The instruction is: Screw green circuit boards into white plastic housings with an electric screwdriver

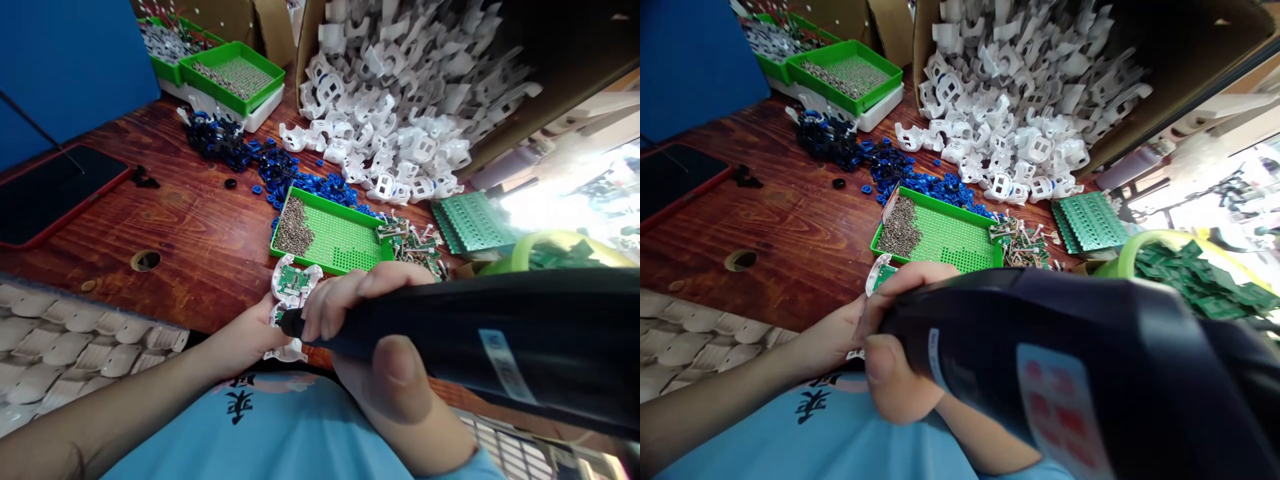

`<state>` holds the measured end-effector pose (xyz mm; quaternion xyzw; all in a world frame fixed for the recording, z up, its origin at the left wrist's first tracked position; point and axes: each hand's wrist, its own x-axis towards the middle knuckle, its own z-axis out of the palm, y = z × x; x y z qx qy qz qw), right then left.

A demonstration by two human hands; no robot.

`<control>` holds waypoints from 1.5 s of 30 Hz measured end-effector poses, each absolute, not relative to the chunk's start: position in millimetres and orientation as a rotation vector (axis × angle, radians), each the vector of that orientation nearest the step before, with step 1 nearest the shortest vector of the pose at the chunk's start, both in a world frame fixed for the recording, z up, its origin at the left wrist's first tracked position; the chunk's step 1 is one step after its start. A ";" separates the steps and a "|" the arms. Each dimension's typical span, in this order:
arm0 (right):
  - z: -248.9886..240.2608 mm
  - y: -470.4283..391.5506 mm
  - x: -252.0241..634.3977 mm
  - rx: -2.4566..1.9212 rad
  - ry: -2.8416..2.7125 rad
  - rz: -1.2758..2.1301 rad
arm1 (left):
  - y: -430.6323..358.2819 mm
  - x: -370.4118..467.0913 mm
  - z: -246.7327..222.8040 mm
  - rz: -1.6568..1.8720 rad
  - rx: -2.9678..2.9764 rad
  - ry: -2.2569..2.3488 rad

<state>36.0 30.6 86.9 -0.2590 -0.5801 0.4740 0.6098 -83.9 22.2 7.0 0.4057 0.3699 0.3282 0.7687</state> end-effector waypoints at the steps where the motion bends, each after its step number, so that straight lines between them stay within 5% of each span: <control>1: 85.1 31.2 35.5 -0.582 -1.338 1.085 | 22.5 -84.1 6.1 0.698 0.886 0.809; 22: 68.9 28.1 39.1 -0.420 -1.310 1.035 | 20.9 -81.9 5.2 0.748 0.951 0.837; 28: 92.4 28.0 91.7 -0.528 -1.370 0.848 | 11.4 -84.6 0.9 0.701 0.884 0.834; 39: 53.7 -1.8 151.3 -0.710 -1.172 0.426 | 4.9 -84.2 28.6 0.627 1.458 0.937; 45: 59.9 -15.6 158.8 -1.018 -1.347 0.133 | 9.5 -66.2 52.6 0.449 1.221 0.802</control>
